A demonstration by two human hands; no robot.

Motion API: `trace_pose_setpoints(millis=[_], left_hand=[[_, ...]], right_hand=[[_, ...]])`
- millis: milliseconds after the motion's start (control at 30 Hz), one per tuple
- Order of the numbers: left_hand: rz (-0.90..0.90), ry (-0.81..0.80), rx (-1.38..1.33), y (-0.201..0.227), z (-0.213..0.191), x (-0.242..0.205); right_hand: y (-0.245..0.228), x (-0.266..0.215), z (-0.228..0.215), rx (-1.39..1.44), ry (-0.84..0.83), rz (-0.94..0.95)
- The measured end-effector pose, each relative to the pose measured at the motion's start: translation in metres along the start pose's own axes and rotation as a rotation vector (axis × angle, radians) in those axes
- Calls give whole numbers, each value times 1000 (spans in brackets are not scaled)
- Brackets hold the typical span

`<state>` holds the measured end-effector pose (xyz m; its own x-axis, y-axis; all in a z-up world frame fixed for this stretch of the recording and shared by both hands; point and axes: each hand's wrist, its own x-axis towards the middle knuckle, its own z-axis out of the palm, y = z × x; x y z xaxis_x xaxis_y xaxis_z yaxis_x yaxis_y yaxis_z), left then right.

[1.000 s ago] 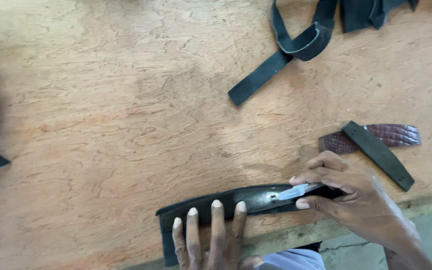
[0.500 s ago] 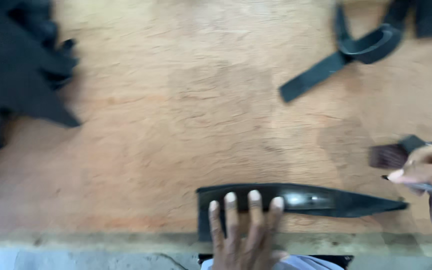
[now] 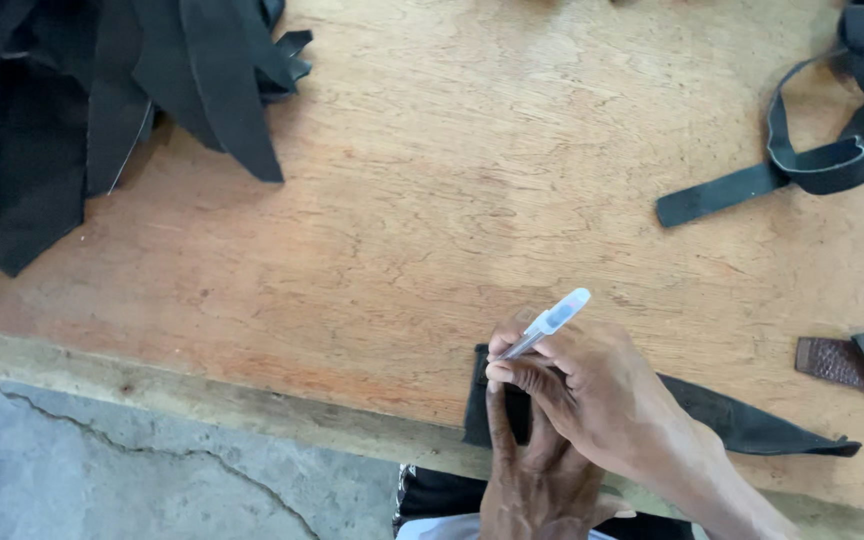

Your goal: The person marks and traces various black leather components on a wooden workbench using a silver-colored pen and a metal ruler. They handle several cutout pieces, aligning them and drawing marks on them.

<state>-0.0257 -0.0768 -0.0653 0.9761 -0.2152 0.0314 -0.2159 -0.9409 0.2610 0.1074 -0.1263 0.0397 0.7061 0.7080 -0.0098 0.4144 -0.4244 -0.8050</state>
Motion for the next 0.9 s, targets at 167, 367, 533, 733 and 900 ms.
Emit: trace_pose_setpoints(millis=[167, 367, 533, 733, 900], left_hand=[[-8, 48, -83, 2, 3, -1], [26, 79, -73, 2, 8, -1], [17, 13, -122, 4, 7, 3], [-30, -9, -153, 4, -2, 6], [-26, 39, -136, 3, -8, 9]], right_hand=[[-18, 5, 7, -100, -34, 51], [-19, 10, 10, -143, -66, 91], [-18, 11, 10, -182, -57, 24], [-10, 12, 10, -163, -13, -8], [-10, 14, 10, -96, 5, 67]])
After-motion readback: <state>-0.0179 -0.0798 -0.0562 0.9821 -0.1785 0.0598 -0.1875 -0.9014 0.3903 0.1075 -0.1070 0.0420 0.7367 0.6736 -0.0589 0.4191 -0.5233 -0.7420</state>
